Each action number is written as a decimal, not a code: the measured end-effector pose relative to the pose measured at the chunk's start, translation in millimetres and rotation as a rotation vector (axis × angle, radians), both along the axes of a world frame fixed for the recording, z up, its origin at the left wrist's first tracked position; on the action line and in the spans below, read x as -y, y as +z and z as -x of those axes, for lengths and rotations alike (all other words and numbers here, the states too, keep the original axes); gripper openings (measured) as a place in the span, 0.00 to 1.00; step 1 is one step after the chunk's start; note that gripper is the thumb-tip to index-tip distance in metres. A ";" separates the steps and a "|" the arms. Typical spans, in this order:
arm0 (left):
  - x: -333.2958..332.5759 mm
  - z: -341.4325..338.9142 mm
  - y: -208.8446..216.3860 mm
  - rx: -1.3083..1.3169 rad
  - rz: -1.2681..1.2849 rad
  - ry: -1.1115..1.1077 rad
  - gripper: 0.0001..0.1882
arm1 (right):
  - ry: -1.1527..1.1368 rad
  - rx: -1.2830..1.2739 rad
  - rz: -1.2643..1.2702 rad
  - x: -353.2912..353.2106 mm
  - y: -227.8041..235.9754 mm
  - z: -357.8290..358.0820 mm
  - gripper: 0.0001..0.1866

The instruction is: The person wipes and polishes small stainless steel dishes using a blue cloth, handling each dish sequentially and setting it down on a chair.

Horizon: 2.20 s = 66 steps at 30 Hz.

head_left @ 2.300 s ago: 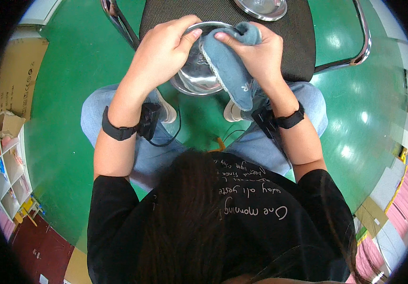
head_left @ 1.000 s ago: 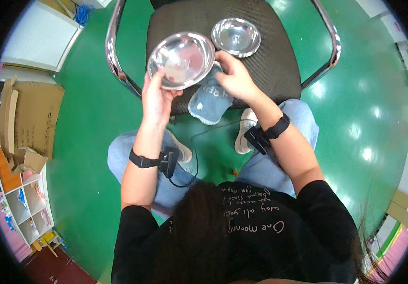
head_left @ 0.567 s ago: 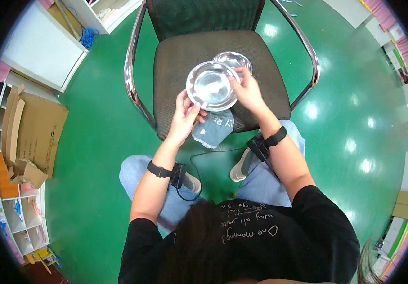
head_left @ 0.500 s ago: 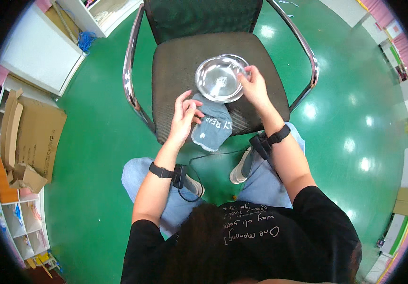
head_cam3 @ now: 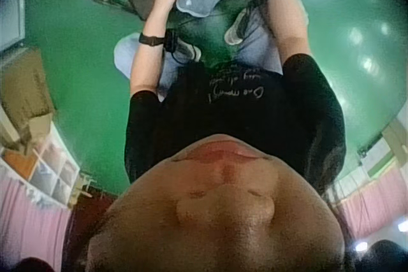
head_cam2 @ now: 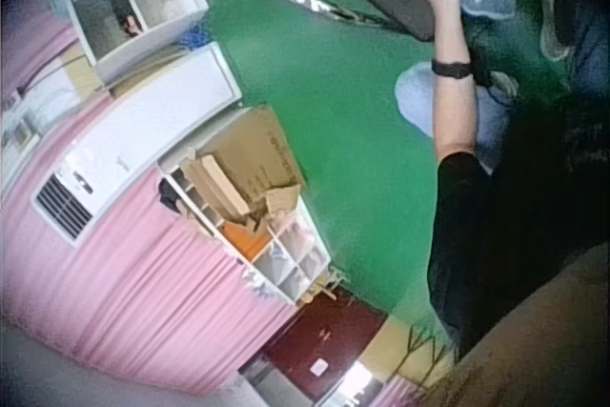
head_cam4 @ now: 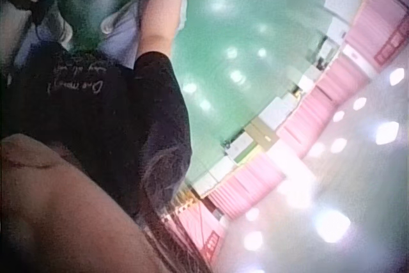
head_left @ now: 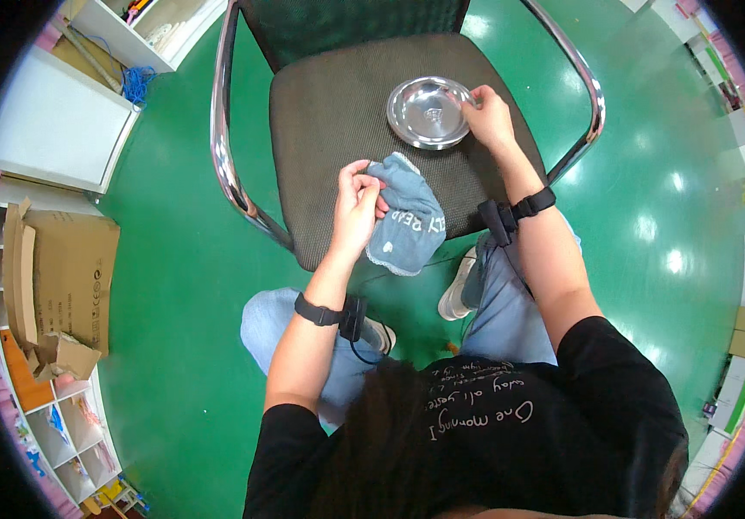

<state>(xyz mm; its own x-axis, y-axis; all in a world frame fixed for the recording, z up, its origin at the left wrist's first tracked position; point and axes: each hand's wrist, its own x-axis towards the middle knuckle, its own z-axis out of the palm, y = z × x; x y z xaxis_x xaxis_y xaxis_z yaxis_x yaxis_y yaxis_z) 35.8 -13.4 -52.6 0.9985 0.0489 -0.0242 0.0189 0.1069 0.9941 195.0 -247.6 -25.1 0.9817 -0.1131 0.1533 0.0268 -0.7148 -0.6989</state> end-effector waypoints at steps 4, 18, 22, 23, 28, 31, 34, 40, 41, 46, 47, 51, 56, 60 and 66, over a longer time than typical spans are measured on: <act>-4.6 1.3 -1.6 0.002 0.031 0.000 0.18 | -0.003 -0.001 0.024 -3.7 -0.3 0.0 0.17; -4.7 0.7 -7.0 0.042 0.041 -0.007 0.17 | 0.000 -0.095 0.188 -11.1 -5.8 7.2 0.21; -1.1 -0.8 -2.1 0.018 0.027 0.063 0.15 | 0.088 -0.349 -0.125 -20.5 -1.9 15.4 0.20; -0.8 -2.4 -2.2 0.010 0.032 0.061 0.15 | 0.086 -0.356 -0.120 -20.4 -4.3 16.2 0.20; 9.2 -11.2 5.9 0.042 0.044 0.177 0.13 | 0.105 -0.429 -0.462 -25.5 -5.9 27.0 0.14; 11.6 -14.2 6.3 0.009 0.024 0.228 0.13 | 0.105 -0.390 -0.397 -26.7 -8.8 32.7 0.13; 7.0 -22.9 1.5 -0.096 0.133 0.255 0.12 | 0.267 -0.045 -0.268 -19.3 -13.7 34.2 0.14; -2.7 -42.6 6.0 -0.215 -0.010 0.198 0.16 | 0.293 0.007 -0.280 -18.4 -34.2 32.2 0.16; -5.8 -41.8 -8.2 -0.124 -0.178 0.193 0.15 | 0.292 0.016 -0.299 -17.0 -37.8 29.4 0.16; 3.7 -23.5 0.3 -0.229 -0.157 0.216 0.15 | 0.143 -0.104 -0.357 -29.4 -19.4 38.4 0.17; 4.9 -21.6 -4.5 -0.225 -0.152 0.177 0.18 | 0.113 0.000 -0.270 -25.5 -27.0 38.1 0.17; -4.3 -6.1 38.8 -0.490 -0.025 0.201 0.20 | 0.013 -0.467 -0.537 -13.5 2.9 49.0 0.18; -21.2 7.2 114.5 -0.569 0.105 0.400 0.09 | 0.021 -0.688 -0.378 36.2 62.8 70.7 0.18; -35.4 5.9 177.7 -0.363 0.103 0.361 0.08 | 0.111 -0.610 -0.241 53.5 117.5 97.8 0.16; -59.2 -23.1 256.2 -0.127 0.183 0.519 0.07 | 0.138 -0.559 -0.251 54.0 188.8 109.9 0.15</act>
